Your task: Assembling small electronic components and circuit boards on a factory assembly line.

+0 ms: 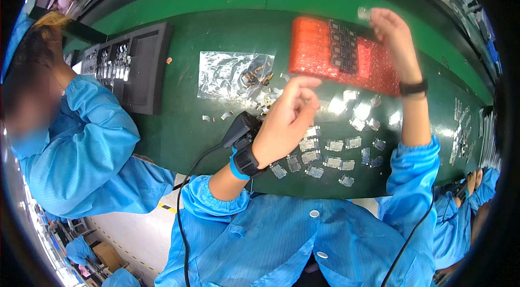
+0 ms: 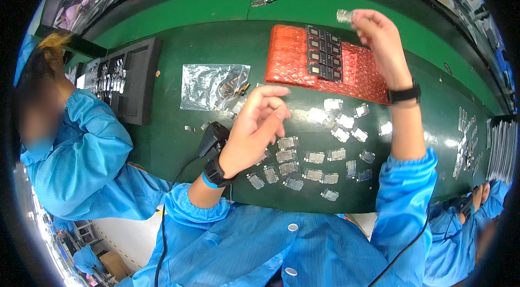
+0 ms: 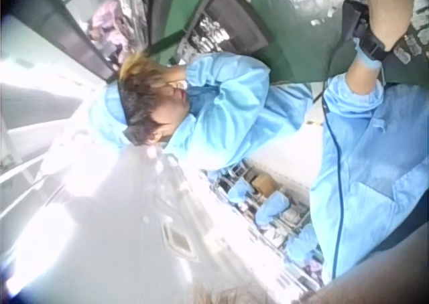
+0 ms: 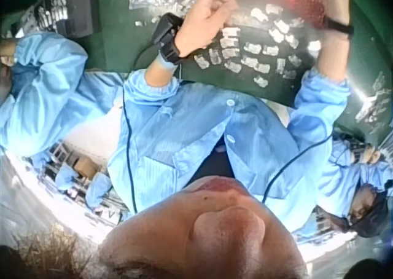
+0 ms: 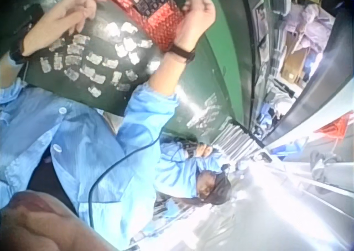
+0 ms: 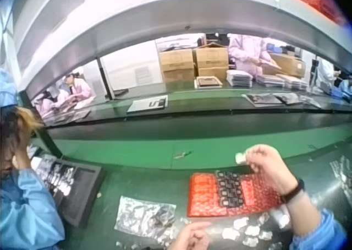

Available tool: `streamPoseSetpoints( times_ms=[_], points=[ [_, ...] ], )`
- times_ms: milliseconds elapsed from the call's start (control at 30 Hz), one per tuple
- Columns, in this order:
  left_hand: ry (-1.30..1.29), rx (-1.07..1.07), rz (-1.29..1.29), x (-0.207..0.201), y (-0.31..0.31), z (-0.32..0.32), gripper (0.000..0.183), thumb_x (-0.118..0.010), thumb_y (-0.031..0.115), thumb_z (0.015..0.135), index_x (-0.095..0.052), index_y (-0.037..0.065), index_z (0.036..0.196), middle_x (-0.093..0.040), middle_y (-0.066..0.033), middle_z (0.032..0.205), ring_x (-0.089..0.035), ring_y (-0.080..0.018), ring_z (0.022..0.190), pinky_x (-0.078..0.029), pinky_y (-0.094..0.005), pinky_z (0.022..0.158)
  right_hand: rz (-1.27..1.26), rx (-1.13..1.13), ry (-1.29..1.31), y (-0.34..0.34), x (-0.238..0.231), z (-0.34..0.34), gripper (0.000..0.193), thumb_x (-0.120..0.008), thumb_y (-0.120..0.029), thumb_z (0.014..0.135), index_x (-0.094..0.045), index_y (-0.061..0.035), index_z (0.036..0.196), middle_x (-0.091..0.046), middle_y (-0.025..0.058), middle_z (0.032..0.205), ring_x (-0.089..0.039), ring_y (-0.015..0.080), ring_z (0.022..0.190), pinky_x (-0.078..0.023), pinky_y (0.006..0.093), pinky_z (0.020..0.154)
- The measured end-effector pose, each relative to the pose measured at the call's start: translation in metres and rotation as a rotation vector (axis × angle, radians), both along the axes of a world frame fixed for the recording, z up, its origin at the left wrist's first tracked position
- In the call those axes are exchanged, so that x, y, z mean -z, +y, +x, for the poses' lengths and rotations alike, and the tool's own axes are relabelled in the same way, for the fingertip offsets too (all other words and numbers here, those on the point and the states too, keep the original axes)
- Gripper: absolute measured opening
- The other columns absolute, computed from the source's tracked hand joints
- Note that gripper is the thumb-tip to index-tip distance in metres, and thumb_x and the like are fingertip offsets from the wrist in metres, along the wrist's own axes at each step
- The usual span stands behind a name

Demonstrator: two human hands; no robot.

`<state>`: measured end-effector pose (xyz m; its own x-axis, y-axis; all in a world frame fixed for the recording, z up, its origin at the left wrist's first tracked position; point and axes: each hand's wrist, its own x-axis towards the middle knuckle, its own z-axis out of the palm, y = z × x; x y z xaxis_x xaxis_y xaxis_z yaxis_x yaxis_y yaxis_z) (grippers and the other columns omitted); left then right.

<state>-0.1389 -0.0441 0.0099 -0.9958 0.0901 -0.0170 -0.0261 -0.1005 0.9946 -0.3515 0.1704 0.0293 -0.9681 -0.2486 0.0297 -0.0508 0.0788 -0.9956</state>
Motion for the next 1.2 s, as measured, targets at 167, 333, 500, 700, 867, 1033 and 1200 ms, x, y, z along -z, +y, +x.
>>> streamPoseSetpoints(
  times_ms=[167,333,500,700,867,1033,1200],
  points=[
    [-0.047,-0.064,-0.009,-0.001,-0.014,0.019,0.023,-0.049,0.010,0.093,-0.050,0.005,0.116,-0.055,-0.0018,0.088,-0.052,-0.0061,0.069,-0.041,-0.0186,0.057,0.668,0.313,0.242,0.035,0.037,-0.073,0.030,-0.062,-0.018,0.087,-0.060,0.0038,0.107,-0.065,0.0084,0.098,-0.060,0.0137,0.087,-0.046,0.0244,0.078],
    [-0.047,-0.219,-0.298,0.003,-0.033,0.044,0.014,-0.055,0.008,0.090,-0.061,0.004,0.102,-0.059,-0.0011,0.080,-0.053,-0.0065,0.066,-0.043,-0.0224,0.057,0.530,0.182,0.450,0.032,0.025,-0.051,0.026,-0.062,-0.018,0.086,-0.064,-0.0003,0.105,-0.067,0.0083,0.096,-0.061,0.0136,0.090,-0.047,0.0262,0.080],
    [0.232,-0.116,-0.879,0.000,-0.015,0.059,0.012,-0.062,0.008,0.080,-0.062,0.006,0.092,-0.057,-0.0096,0.079,-0.058,-0.0264,0.070,-0.047,-0.0343,0.061,0.529,-0.128,0.683,-0.047,-0.014,0.036,0.016,-0.060,-0.011,0.084,-0.066,-0.0007,0.095,-0.067,0.0096,0.087,-0.064,0.0191,0.076,-0.049,0.0296,0.068],
    [0.308,-0.109,-1.068,0.001,0.013,0.044,0.022,-0.067,0.013,0.075,-0.058,0.006,0.094,-0.052,-0.0086,0.084,-0.056,-0.0264,0.080,-0.047,-0.0363,0.066,0.631,-0.558,1.003,-0.094,-0.011,0.080,0.005,-0.061,-0.006,0.074,-0.063,-0.0041,0.077,-0.059,0.0103,0.077,-0.058,0.0301,0.078,-0.048,0.0392,0.069],
    [0.338,-0.108,-1.130,0.013,0.020,0.037,0.029,-0.072,0.014,0.069,-0.055,0.004,0.090,-0.049,-0.0089,0.083,-0.054,-0.0259,0.079,-0.046,-0.0357,0.066,0.655,-0.557,1.043,-0.101,-0.006,0.088,0.002,-0.062,-0.006,0.071,-0.062,-0.0040,0.072,-0.057,0.0094,0.073,-0.057,0.0295,0.077,-0.047,0.0394,0.067],
    [0.336,-0.148,-1.113,0.017,0.019,0.038,0.026,-0.072,0.012,0.068,-0.056,0.004,0.087,-0.050,-0.0090,0.083,-0.054,-0.0260,0.080,-0.046,-0.0354,0.067,0.704,-0.530,1.108,-0.106,0.004,0.093,0.003,-0.062,-0.006,0.068,-0.061,-0.0035,0.070,-0.054,0.0074,0.078,-0.054,0.0267,0.080,-0.046,0.0371,0.070],
    [0.307,-0.120,-1.066,0.024,0.020,0.038,0.025,-0.071,0.010,0.069,-0.056,0.004,0.089,-0.051,-0.0094,0.084,-0.054,-0.0272,0.080,-0.046,-0.0359,0.069,0.793,-0.492,1.150,-0.113,0.000,0.099,0.007,-0.061,-0.007,0.066,-0.063,-0.0026,0.071,-0.057,0.0073,0.089,-0.052,0.0253,0.094,-0.042,0.0354,0.080]
  ],
)
